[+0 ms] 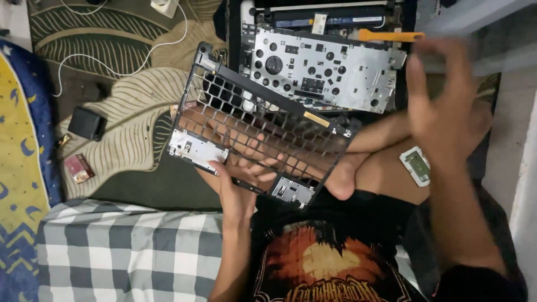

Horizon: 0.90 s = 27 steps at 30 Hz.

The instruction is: Cleaning dust from laptop components including a trackpad and keyboard bezel using a small brush.

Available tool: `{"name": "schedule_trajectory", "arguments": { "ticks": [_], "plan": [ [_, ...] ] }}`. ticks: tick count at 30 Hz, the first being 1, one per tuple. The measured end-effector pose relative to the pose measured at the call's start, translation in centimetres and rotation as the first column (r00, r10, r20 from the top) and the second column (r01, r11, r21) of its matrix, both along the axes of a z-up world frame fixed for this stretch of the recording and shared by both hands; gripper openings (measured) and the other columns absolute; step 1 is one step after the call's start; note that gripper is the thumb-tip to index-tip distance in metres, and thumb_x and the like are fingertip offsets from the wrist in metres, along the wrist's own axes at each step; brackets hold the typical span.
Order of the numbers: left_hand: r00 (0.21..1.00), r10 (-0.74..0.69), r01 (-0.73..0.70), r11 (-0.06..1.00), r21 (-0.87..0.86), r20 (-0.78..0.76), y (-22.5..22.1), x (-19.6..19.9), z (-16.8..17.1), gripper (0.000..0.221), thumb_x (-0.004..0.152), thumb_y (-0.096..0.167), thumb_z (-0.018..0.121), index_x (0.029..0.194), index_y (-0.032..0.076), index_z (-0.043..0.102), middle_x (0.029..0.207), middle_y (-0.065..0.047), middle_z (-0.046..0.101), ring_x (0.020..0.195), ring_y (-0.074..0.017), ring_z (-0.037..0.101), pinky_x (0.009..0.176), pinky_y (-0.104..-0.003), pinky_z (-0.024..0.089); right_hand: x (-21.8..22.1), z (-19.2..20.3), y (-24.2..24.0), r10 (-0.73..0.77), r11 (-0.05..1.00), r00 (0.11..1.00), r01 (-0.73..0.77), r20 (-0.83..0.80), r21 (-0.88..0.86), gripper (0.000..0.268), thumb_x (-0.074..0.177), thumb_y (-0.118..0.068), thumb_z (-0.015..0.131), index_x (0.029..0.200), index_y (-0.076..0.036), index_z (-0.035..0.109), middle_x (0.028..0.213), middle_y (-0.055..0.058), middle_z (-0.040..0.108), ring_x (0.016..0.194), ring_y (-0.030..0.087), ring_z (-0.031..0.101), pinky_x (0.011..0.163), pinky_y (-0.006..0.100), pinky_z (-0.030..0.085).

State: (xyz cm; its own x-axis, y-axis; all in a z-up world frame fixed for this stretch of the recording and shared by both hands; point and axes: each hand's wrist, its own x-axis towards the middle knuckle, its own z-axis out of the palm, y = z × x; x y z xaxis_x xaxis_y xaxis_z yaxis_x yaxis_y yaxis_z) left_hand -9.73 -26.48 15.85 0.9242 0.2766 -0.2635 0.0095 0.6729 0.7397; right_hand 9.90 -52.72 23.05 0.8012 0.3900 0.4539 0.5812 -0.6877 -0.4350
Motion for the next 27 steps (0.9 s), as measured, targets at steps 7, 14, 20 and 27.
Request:
{"name": "schedule_trajectory", "arguments": {
  "ticks": [7, 14, 20, 27],
  "plan": [
    [0.979, 0.116, -0.108, 0.993, 0.056, -0.167, 0.9, -1.5, -1.8, 0.1, 0.091, 0.074, 0.033, 0.167, 0.013, 0.014, 0.136, -0.018, 0.061, 0.111, -0.0405, 0.068, 0.089, -0.051, 0.063, -7.6, -9.1, -8.7, -0.406, 0.882, 0.899, 0.433, -0.165, 0.186, 0.015, 0.121, -0.004, 0.058, 0.119, 0.007, 0.067, 0.11, 0.02, 0.067, 0.103, 0.032, 0.064, 0.095, 0.044, 0.049],
    [0.995, 0.063, -0.06, 0.997, 0.042, -0.074, 0.8, -0.2, 0.1, 0.106, 0.082, 0.075, 0.053, 0.166, 0.036, 0.0, 0.169, -0.018, 0.03, 0.109, -0.0397, 0.069, 0.087, -0.049, 0.064, -12.5, -9.7, -12.2, -0.451, 0.882, 0.828, 0.356, -0.332, -0.309, 0.048, 0.104, -0.041, 0.068, 0.126, 0.002, 0.064, 0.114, 0.023, 0.065, 0.107, 0.044, 0.058, 0.085, 0.054, 0.042],
    [0.999, -0.032, 0.036, 0.981, -0.189, 0.023, -2.1, 1.2, 3.1, 0.097, 0.083, 0.079, 0.033, 0.166, 0.034, 0.01, 0.171, -0.021, 0.022, 0.137, -0.0648, 0.041, 0.104, -0.063, 0.048, -13.4, -11.4, -13.3, -0.428, 0.899, 0.746, 0.41, -0.509, -0.155, 0.046, 0.102, -0.043, 0.07, 0.116, 0.0, 0.063, 0.104, 0.016, 0.07, 0.096, 0.035, 0.068, 0.075, 0.046, 0.047],
    [0.958, -0.216, 0.261, 0.927, -0.268, 0.187, -5.3, 3.2, 2.5, 0.096, 0.087, 0.076, 0.029, 0.166, 0.03, -0.001, 0.173, -0.019, 0.014, 0.146, -0.0495, 0.039, 0.123, -0.067, 0.032, -13.2, -4.0, -9.1, -0.288, 0.8, 0.796, 0.506, -0.532, 0.323, 0.019, 0.117, -0.004, 0.074, 0.129, -0.003, 0.059, 0.117, 0.01, 0.065, 0.106, 0.017, 0.064, 0.092, 0.027, 0.049]
  ]
}}
